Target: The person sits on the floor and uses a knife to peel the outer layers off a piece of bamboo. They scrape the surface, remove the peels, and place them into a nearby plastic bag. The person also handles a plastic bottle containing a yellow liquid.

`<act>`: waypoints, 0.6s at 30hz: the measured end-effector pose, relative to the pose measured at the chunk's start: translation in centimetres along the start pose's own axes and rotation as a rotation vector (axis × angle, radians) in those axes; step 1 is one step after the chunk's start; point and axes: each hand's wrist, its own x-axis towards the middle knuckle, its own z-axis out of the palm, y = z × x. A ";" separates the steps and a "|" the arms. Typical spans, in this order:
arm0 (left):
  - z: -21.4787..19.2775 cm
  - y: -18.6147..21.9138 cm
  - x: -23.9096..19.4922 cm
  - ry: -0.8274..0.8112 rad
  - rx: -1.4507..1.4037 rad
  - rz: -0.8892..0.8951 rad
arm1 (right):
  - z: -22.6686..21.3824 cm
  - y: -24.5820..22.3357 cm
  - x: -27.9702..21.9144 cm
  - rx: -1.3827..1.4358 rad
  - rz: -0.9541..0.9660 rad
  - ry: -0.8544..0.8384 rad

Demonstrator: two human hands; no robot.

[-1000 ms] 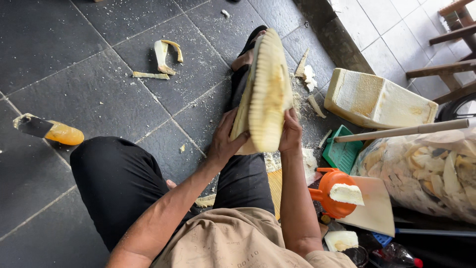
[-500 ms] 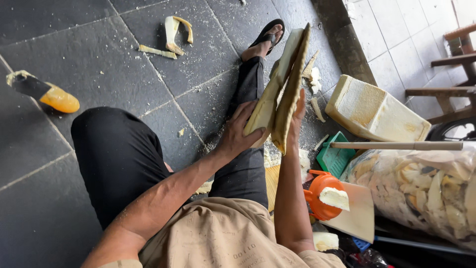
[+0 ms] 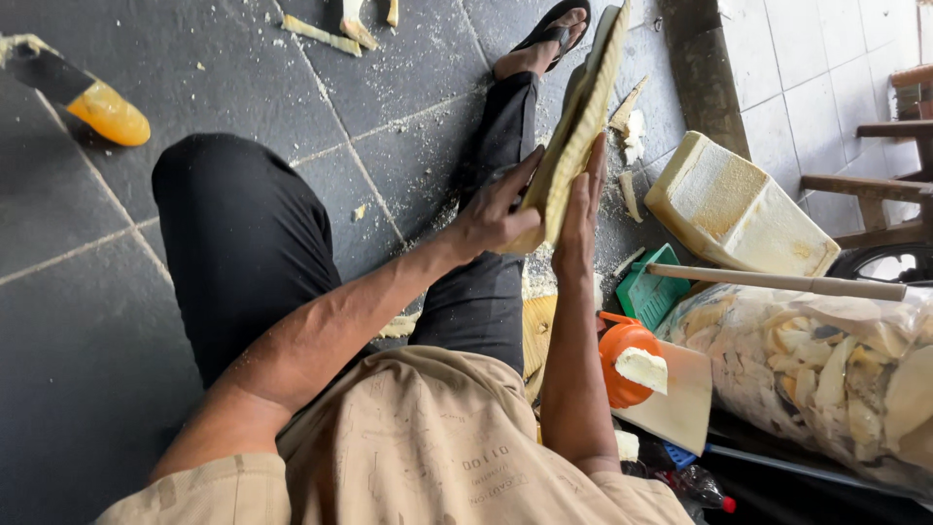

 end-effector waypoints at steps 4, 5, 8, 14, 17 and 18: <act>-0.6 0.7 0.6 -0.024 -0.219 -0.059 | 0.5 -0.8 0.7 0.098 0.013 -0.048; -0.7 2.2 0.5 -0.015 -0.219 -0.057 | 0.4 -0.4 1.0 0.098 0.011 -0.056; -0.1 4.1 0.8 -0.003 -0.170 -0.087 | -0.3 1.2 1.4 0.185 -0.012 -0.068; 0.9 1.3 0.6 -0.002 0.115 0.142 | -1.1 2.0 2.2 0.196 -0.156 -0.155; 1.7 0.8 0.4 -0.012 0.321 0.139 | -1.4 2.0 2.7 0.178 -0.161 -0.164; 2.0 0.8 0.3 0.004 0.336 0.149 | -1.4 2.0 2.7 0.168 -0.160 -0.161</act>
